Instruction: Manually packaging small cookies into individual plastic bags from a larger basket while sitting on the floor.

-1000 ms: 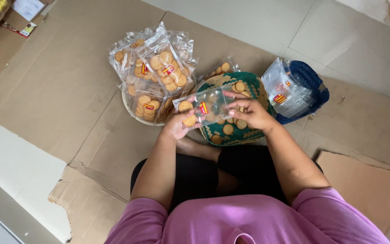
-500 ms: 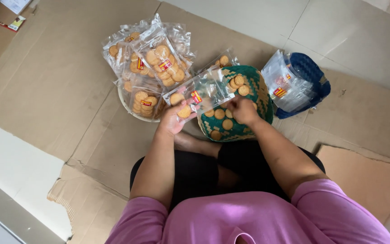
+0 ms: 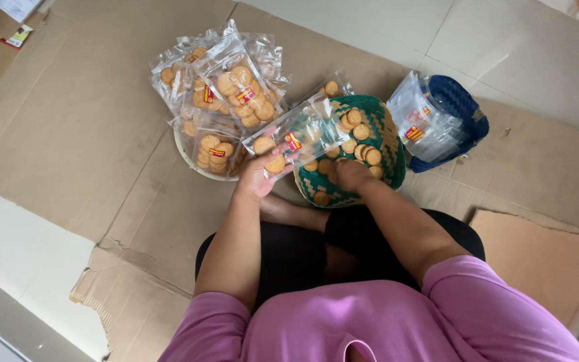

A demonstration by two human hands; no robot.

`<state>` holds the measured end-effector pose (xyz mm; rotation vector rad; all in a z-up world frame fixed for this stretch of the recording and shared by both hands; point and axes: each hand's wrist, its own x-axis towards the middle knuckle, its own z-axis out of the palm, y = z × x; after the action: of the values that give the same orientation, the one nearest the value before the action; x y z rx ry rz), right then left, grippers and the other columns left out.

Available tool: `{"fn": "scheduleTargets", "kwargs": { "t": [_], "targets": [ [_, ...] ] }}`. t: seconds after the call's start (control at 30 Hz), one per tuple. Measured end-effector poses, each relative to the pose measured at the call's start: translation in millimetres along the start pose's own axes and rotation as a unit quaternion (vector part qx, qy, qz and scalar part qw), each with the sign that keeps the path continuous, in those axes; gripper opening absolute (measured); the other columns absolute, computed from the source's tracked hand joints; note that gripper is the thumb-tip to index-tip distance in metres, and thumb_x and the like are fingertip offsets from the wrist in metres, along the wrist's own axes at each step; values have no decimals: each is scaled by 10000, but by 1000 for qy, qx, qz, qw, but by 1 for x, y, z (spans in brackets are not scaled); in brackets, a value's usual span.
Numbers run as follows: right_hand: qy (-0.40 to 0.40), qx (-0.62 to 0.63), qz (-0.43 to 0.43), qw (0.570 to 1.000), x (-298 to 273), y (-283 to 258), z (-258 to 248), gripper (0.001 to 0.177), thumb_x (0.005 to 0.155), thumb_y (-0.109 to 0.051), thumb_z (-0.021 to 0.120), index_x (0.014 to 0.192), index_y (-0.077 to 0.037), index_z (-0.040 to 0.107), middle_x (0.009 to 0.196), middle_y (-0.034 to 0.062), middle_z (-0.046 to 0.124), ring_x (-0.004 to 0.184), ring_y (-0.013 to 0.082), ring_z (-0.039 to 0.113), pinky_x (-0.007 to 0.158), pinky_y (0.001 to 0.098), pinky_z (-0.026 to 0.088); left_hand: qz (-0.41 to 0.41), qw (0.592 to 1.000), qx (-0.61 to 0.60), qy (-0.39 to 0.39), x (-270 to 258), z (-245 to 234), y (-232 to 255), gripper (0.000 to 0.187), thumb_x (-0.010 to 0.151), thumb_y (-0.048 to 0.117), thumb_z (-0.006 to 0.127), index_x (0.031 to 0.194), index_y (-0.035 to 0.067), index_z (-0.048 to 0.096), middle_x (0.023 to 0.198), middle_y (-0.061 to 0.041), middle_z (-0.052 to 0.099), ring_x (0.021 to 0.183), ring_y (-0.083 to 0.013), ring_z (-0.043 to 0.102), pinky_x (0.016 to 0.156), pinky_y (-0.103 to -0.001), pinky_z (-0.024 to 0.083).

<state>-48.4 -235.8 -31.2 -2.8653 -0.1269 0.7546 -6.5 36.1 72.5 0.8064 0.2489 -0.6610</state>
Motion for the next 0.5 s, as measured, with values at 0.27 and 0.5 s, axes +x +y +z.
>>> {"fn": "scheduleTargets", "kwargs": {
  "t": [0.27, 0.5],
  "targets": [
    [209, 723, 57, 656, -40, 32, -83, 440, 912, -6, 699, 1310, 17, 515, 886, 68, 667, 722, 147, 747, 552, 196, 618, -13, 999, -41, -28, 9, -7, -4, 228, 908, 327, 732, 1114, 260, 661, 1188, -72, 752, 1043, -391, 736, 839, -549, 643],
    [285, 789, 22, 544, -62, 27, -117, 275, 952, -52, 733, 1207, -31, 633, 815, 25, 671, 657, 118, 737, 542, 202, 645, -28, 997, -33, -59, 13, -11, -8, 280, 915, 293, 691, 1194, 308, 673, 1186, -82, 754, 989, -368, 754, 810, -542, 651]
  ]
}}
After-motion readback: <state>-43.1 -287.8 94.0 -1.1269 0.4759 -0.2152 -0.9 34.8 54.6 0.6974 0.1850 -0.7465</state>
